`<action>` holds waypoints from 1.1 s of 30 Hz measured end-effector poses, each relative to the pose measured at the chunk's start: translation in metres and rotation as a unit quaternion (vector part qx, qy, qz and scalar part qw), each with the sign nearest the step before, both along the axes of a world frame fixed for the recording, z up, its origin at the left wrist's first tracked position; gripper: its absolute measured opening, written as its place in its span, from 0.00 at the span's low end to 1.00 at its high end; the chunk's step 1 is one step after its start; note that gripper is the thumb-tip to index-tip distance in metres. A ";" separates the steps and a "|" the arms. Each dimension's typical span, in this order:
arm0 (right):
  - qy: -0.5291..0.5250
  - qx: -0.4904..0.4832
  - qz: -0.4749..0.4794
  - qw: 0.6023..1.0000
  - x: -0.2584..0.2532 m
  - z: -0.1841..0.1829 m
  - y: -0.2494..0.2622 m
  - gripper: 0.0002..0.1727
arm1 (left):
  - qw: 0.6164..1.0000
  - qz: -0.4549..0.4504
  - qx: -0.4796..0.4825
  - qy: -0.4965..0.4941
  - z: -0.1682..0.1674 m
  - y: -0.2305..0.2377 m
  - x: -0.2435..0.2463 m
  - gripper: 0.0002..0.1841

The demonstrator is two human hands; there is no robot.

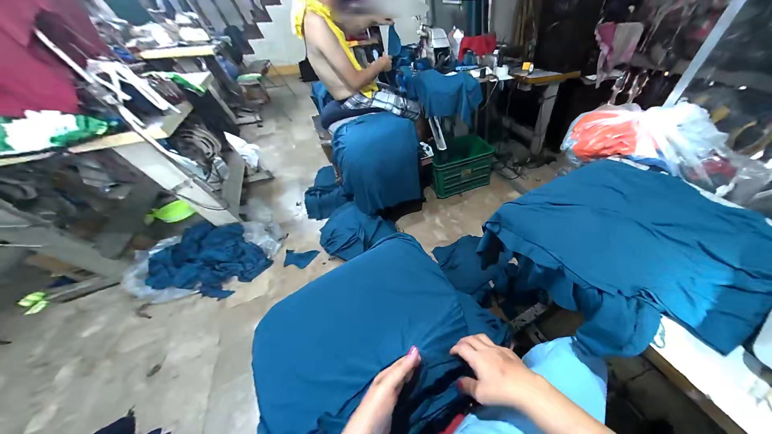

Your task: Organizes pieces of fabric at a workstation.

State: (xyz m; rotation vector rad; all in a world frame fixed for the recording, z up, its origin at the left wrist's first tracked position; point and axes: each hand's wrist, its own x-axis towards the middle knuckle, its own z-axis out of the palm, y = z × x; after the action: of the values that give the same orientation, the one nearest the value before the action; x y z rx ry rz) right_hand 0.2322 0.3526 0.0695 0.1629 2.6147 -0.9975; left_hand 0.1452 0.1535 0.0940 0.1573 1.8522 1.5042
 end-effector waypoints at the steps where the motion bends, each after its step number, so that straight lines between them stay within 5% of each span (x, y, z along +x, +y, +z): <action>1: 0.020 0.006 -0.010 1.000 -0.007 0.007 -0.007 0.21 | 0.999 -0.032 -0.008 0.030 0.008 -0.011 -0.008 0.21; 3: 0.057 -0.030 -0.054 0.996 -0.023 0.025 -0.014 0.17 | 0.990 -0.067 0.013 0.126 0.017 -0.042 -0.015 0.21; 6: 0.118 -0.079 -0.094 0.985 -0.040 0.054 -0.017 0.16 | 0.965 -0.006 0.101 0.241 0.003 -0.078 0.004 0.15; 9: 0.148 0.004 -0.037 0.988 -0.052 0.078 -0.016 0.14 | 0.987 0.121 0.072 -0.078 -0.001 -0.063 0.037 0.15; 12: 0.150 0.078 0.024 0.985 -0.061 0.099 -0.017 0.13 | 0.896 0.292 0.087 -0.324 -0.015 -0.015 0.036 0.07; 15: 0.164 0.091 0.031 0.982 -0.046 0.099 -0.013 0.11 | 0.948 0.130 0.025 -0.288 -0.008 0.011 0.034 0.05; 17: 0.092 0.093 0.036 0.991 -0.025 0.082 -0.006 0.13 | 0.980 -0.008 0.026 -0.198 -0.001 0.004 0.029 0.13; 20: -0.059 0.079 0.028 0.995 -0.006 0.036 -0.010 0.30 | 0.969 -0.080 0.099 -0.211 0.015 -0.015 0.002 0.11; 22: -0.040 0.072 -0.033 0.996 -0.010 0.020 -0.018 0.25 | 0.973 -0.085 0.113 -0.185 0.024 -0.030 -0.013 0.14; 24: 0.005 0.033 -0.123 0.992 -0.024 0.026 -0.016 0.19 | 0.989 -0.028 0.115 -0.087 0.024 -0.047 -0.014 0.21; 27: 0.105 -0.019 -0.164 0.981 -0.045 0.046 -0.012 0.16 | 0.985 0.094 0.147 0.014 -0.004 -0.070 0.015 0.17; 31: 0.118 0.026 -0.064 0.991 -0.069 0.093 -0.014 0.17 | 0.936 0.214 0.139 -0.242 -0.023 -0.037 0.053 0.20; 33: 0.110 0.059 -0.031 0.992 -0.076 0.108 -0.016 0.16 | 0.882 0.305 0.143 -0.330 -0.019 -0.002 0.049 0.06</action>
State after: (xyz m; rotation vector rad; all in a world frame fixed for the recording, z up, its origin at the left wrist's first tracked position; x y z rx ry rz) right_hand 0.1565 0.3361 0.1772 0.1729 2.8881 -0.9280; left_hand 0.1946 0.1510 0.0747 -0.7849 1.1529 1.9237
